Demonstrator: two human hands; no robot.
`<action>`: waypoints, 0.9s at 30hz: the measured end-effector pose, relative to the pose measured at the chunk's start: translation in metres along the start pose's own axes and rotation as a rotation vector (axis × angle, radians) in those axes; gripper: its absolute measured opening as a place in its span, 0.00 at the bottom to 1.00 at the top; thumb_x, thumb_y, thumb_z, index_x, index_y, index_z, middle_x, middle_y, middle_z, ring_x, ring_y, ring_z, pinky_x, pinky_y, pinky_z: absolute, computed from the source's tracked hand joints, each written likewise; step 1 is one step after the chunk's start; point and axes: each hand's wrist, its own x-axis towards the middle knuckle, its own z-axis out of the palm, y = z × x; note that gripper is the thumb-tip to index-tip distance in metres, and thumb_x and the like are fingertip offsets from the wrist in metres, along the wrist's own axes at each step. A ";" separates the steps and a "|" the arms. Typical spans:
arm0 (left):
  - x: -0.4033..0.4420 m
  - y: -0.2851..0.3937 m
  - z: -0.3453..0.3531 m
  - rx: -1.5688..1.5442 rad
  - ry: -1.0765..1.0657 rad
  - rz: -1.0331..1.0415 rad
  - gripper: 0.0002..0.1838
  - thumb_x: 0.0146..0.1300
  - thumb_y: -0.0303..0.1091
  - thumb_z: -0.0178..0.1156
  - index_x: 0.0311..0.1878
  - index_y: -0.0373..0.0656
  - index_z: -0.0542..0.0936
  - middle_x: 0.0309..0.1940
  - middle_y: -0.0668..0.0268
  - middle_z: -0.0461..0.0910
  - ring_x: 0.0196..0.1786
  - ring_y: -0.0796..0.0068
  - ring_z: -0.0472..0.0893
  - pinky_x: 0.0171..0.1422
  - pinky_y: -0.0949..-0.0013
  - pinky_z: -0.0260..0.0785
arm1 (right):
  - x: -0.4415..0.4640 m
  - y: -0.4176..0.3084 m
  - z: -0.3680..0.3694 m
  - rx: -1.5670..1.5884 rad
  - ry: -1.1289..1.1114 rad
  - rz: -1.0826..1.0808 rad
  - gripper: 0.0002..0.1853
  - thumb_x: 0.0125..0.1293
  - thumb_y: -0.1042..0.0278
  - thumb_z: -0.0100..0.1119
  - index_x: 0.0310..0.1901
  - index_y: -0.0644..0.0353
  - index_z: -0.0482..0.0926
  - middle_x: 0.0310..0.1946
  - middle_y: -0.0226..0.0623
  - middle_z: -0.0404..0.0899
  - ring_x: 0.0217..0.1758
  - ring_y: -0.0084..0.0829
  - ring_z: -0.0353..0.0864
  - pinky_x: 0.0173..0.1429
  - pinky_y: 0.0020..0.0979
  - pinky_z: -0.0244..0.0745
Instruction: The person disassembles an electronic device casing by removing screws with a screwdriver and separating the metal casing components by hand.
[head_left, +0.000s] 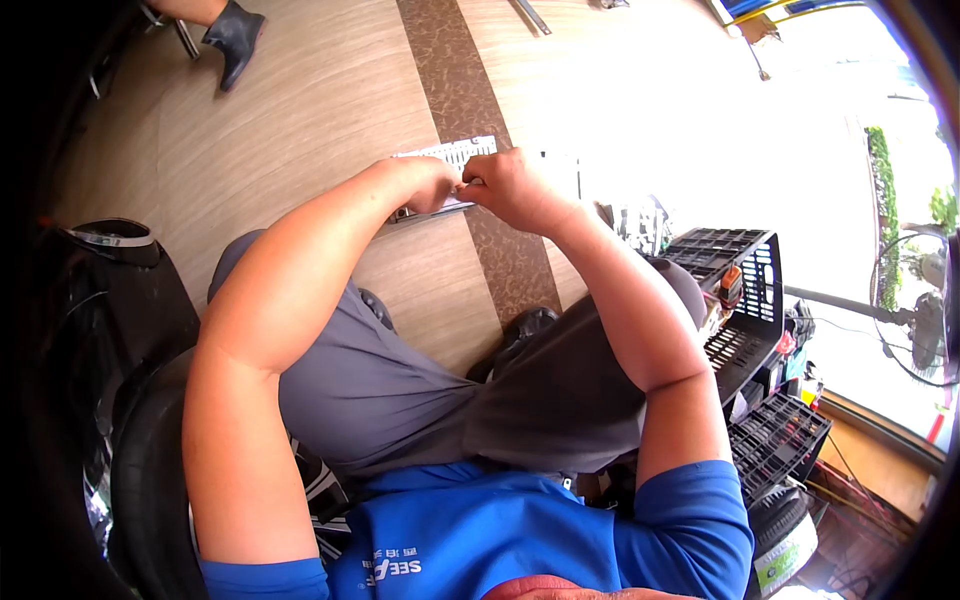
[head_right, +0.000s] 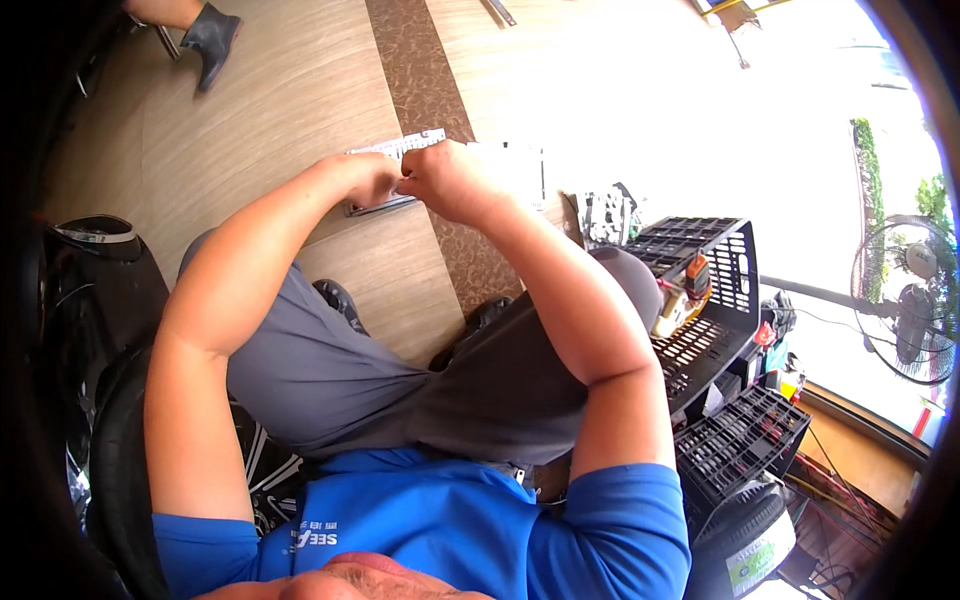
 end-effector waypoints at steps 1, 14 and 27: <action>0.002 -0.001 0.002 0.000 0.001 0.002 0.23 0.56 0.20 0.50 0.55 0.49 0.78 0.47 0.54 0.82 0.51 0.53 0.80 0.51 0.57 0.73 | -0.001 -0.001 -0.003 0.016 -0.022 -0.028 0.10 0.63 0.60 0.61 0.37 0.57 0.83 0.33 0.43 0.83 0.39 0.42 0.83 0.45 0.39 0.78; 0.002 -0.002 0.004 -0.072 0.048 -0.014 0.22 0.54 0.18 0.49 0.51 0.48 0.79 0.44 0.53 0.82 0.50 0.54 0.80 0.51 0.57 0.73 | 0.004 0.007 0.002 0.119 -0.005 0.007 0.17 0.63 0.51 0.61 0.37 0.59 0.84 0.34 0.45 0.84 0.39 0.45 0.83 0.46 0.42 0.78; 0.016 -0.010 0.011 -0.076 0.080 -0.014 0.23 0.52 0.18 0.48 0.50 0.49 0.80 0.46 0.53 0.82 0.52 0.55 0.80 0.55 0.59 0.72 | 0.001 0.009 0.001 -0.007 -0.035 -0.111 0.08 0.64 0.65 0.60 0.42 0.54 0.85 0.33 0.41 0.83 0.39 0.40 0.82 0.47 0.38 0.77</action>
